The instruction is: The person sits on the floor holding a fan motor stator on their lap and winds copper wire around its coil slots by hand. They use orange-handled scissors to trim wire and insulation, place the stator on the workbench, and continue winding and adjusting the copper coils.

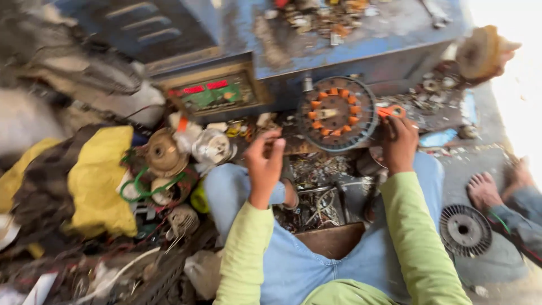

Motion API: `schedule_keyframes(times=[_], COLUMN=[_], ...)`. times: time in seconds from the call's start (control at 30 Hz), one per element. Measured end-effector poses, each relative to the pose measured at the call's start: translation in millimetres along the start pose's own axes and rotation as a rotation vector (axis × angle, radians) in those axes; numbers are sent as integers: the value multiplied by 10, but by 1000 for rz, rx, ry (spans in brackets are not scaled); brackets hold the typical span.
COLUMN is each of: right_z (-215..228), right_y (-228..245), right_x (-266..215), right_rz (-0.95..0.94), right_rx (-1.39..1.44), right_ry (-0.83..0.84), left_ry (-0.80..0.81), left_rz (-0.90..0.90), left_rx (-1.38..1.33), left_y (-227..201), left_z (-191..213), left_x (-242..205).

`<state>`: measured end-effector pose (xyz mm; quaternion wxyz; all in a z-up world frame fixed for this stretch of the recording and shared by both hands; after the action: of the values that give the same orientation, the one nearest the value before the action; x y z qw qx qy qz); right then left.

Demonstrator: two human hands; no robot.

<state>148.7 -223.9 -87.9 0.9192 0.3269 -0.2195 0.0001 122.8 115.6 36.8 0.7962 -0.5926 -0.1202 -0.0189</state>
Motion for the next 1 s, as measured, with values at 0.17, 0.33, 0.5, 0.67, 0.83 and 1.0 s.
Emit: schedule_keyframes(times=[0.17,0.33,0.5,0.67,0.83,1.0], right_z=[-50,29,145,218,128,160], right_y=[-276,-362,-477,-626,-727,-625], right_x=[80,141,162,176,234,291], right_rz=[-27,-77,-100,-136,-201,-138], right_rx=[96,106,147,157,206,198], right_ry=[-86,-127,-243,-273,-152,-191], left_ry=[28,50,126,192,172,18], left_rz=[23,2,-98,-317,-68,172], left_rx=[-34,-91,15,266,-153,-450], left_y=[37,79,-331,-703,-97,322], left_z=[-67,-200,-452,-730,-817,-764], left_x=[-36,-38,21,77,16,16])
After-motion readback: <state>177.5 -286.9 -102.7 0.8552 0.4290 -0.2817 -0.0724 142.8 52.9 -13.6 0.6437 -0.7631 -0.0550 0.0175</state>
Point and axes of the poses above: each hand's wrist, its own x-axis towards the middle knuckle, its own z-axis out of the back of the hand, y = z × x, the point moved 6 cm from there along x, towards the middle knuckle, and after that the axes turned 6 degrees about y, right-handed, at the moved point
